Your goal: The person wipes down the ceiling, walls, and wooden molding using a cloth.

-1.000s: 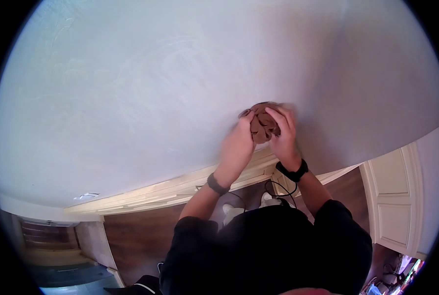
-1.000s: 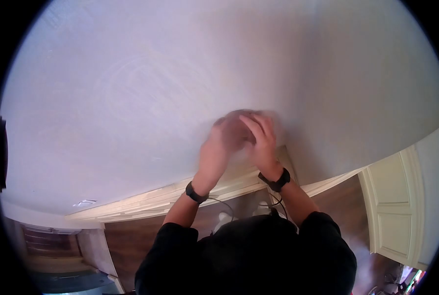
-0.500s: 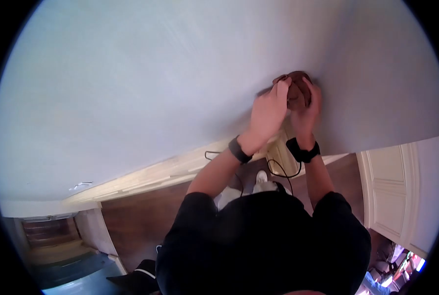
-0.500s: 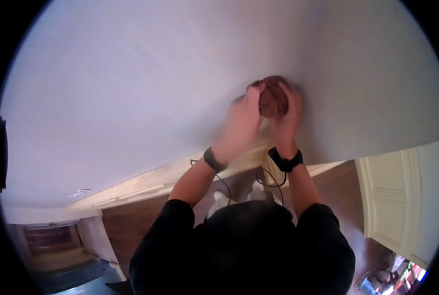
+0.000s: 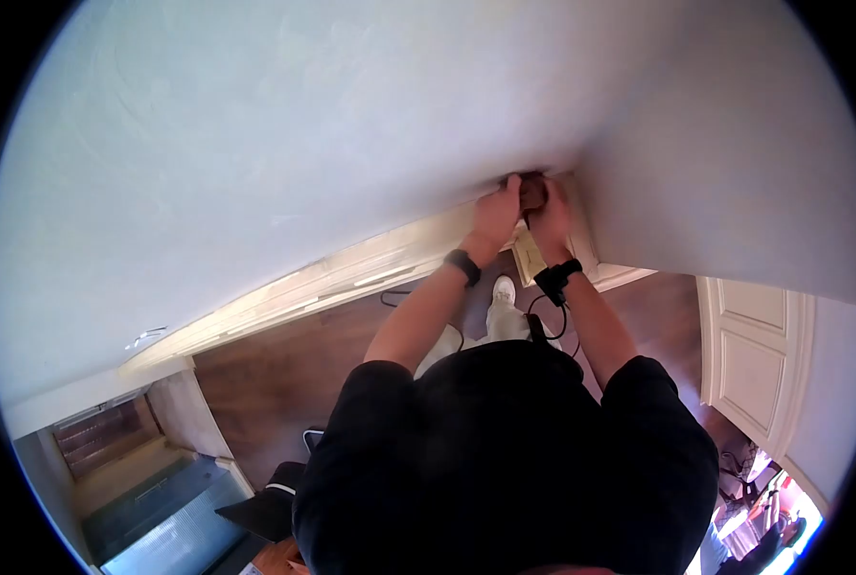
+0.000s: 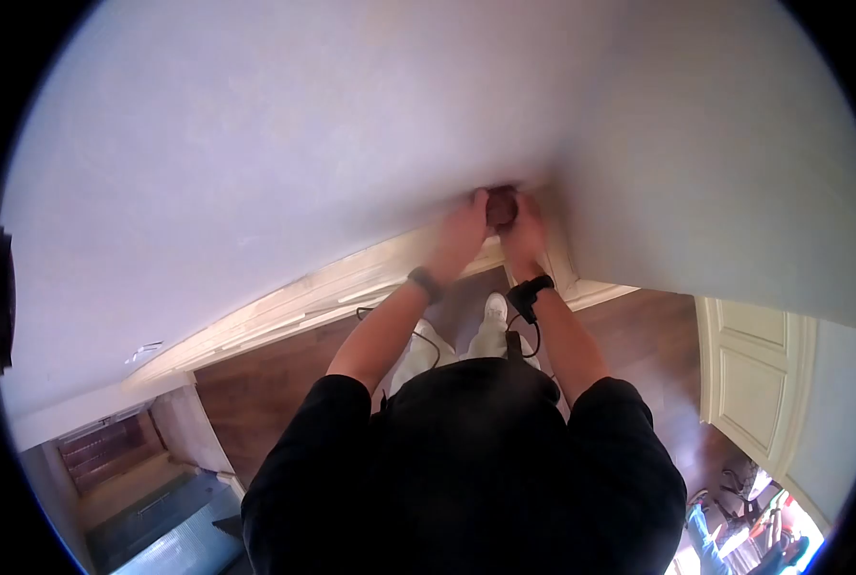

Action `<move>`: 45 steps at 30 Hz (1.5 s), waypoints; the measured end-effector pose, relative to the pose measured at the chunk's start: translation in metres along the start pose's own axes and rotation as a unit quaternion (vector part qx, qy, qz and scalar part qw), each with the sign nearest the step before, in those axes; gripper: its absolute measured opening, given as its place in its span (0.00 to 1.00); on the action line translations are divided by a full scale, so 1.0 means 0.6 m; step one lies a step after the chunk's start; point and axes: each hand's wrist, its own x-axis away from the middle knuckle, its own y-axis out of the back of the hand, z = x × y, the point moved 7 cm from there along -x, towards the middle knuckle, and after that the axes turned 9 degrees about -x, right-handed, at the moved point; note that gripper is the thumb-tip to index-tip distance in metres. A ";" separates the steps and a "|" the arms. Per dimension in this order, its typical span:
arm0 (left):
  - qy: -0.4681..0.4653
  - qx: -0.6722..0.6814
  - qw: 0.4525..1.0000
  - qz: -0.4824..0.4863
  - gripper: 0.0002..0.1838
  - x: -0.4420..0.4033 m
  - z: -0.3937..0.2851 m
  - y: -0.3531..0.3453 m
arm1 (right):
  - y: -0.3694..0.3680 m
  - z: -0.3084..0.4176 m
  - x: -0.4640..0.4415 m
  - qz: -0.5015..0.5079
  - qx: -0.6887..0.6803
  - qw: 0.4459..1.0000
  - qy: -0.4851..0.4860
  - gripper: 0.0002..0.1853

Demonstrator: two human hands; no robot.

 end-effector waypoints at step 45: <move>0.153 0.107 0.982 0.021 0.22 0.145 0.204 -0.058 | -0.134 0.154 0.069 0.194 0.113 0.974 0.036 0.22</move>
